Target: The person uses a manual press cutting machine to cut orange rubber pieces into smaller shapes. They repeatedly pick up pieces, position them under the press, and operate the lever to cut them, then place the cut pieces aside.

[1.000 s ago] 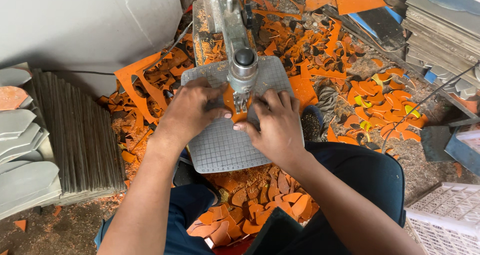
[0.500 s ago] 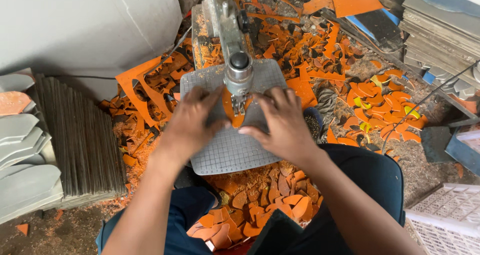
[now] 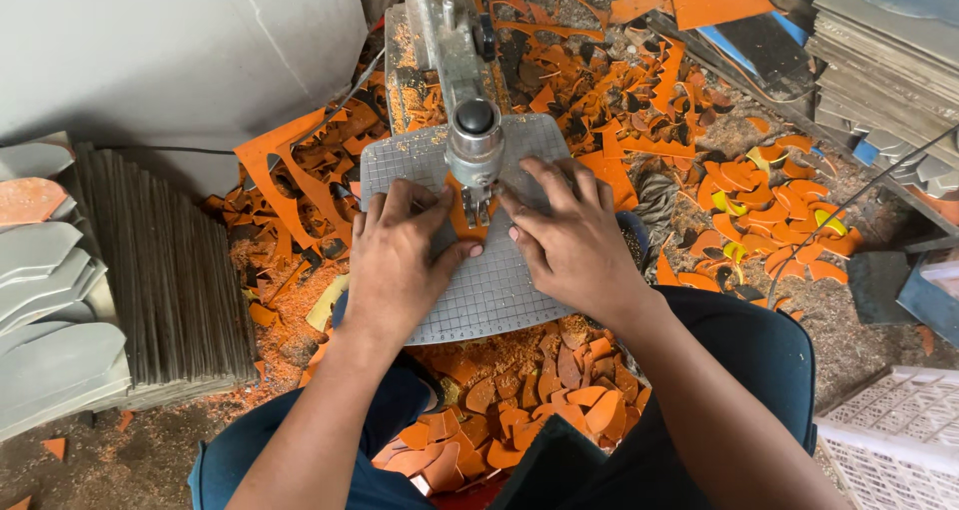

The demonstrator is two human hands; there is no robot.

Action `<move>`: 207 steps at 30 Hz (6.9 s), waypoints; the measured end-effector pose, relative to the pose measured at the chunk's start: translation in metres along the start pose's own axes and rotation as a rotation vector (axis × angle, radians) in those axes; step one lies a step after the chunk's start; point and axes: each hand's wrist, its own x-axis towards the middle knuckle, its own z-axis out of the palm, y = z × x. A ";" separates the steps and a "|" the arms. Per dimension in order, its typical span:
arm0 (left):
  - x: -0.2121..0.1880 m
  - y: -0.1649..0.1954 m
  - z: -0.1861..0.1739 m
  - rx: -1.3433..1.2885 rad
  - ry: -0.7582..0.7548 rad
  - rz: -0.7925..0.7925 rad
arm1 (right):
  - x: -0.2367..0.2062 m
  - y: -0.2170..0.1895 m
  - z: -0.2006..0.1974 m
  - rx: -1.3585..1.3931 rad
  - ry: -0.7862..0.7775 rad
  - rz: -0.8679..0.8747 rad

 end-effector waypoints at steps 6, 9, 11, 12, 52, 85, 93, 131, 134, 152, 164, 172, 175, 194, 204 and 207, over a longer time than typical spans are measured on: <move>0.008 -0.004 0.000 -0.004 -0.014 0.027 | -0.001 0.005 0.008 -0.028 -0.020 0.008; 0.011 -0.006 -0.001 0.005 -0.055 0.005 | -0.001 0.006 0.010 -0.022 -0.026 0.018; 0.012 -0.007 -0.001 0.004 -0.063 0.015 | -0.001 0.006 0.011 -0.024 -0.034 0.022; 0.013 -0.008 -0.001 0.004 -0.068 0.020 | -0.001 0.007 0.011 -0.025 -0.038 0.024; 0.066 -0.040 0.014 -0.038 -0.248 0.124 | 0.002 0.024 0.026 -0.021 -0.060 0.026; 0.068 -0.100 0.076 0.174 0.108 0.169 | -0.028 0.032 0.072 0.210 -0.038 -0.179; 0.022 -0.041 -0.009 0.164 0.016 -0.096 | -0.023 0.072 -0.011 -0.208 0.358 0.240; -0.009 -0.022 -0.031 0.072 -0.376 -0.086 | -0.116 0.020 0.123 0.109 -1.386 0.112; -0.004 -0.031 -0.024 0.017 -0.343 -0.056 | -0.114 -0.004 0.176 0.102 -1.459 0.108; 0.008 -0.052 -0.005 -0.098 -0.324 -0.027 | -0.058 -0.106 0.267 0.239 -0.850 0.097; 0.003 -0.043 -0.011 -0.091 -0.329 -0.054 | -0.052 -0.103 0.162 0.192 -1.268 -0.262; -0.009 -0.042 -0.026 -0.500 -0.474 -0.136 | -0.069 -0.085 -0.026 0.392 -0.353 -0.241; -0.013 -0.037 -0.020 -0.790 -0.657 -0.240 | -0.056 -0.056 -0.022 0.429 -0.059 -0.028; -0.010 -0.010 -0.004 -0.682 -0.539 -0.368 | -0.066 -0.014 -0.003 0.400 0.076 -0.025; -0.024 0.004 -0.013 -0.542 -0.467 0.002 | -0.061 -0.015 -0.011 1.044 -0.113 0.754; -0.026 0.001 -0.020 -0.495 -0.438 0.005 | -0.059 -0.025 -0.019 1.154 -0.233 0.771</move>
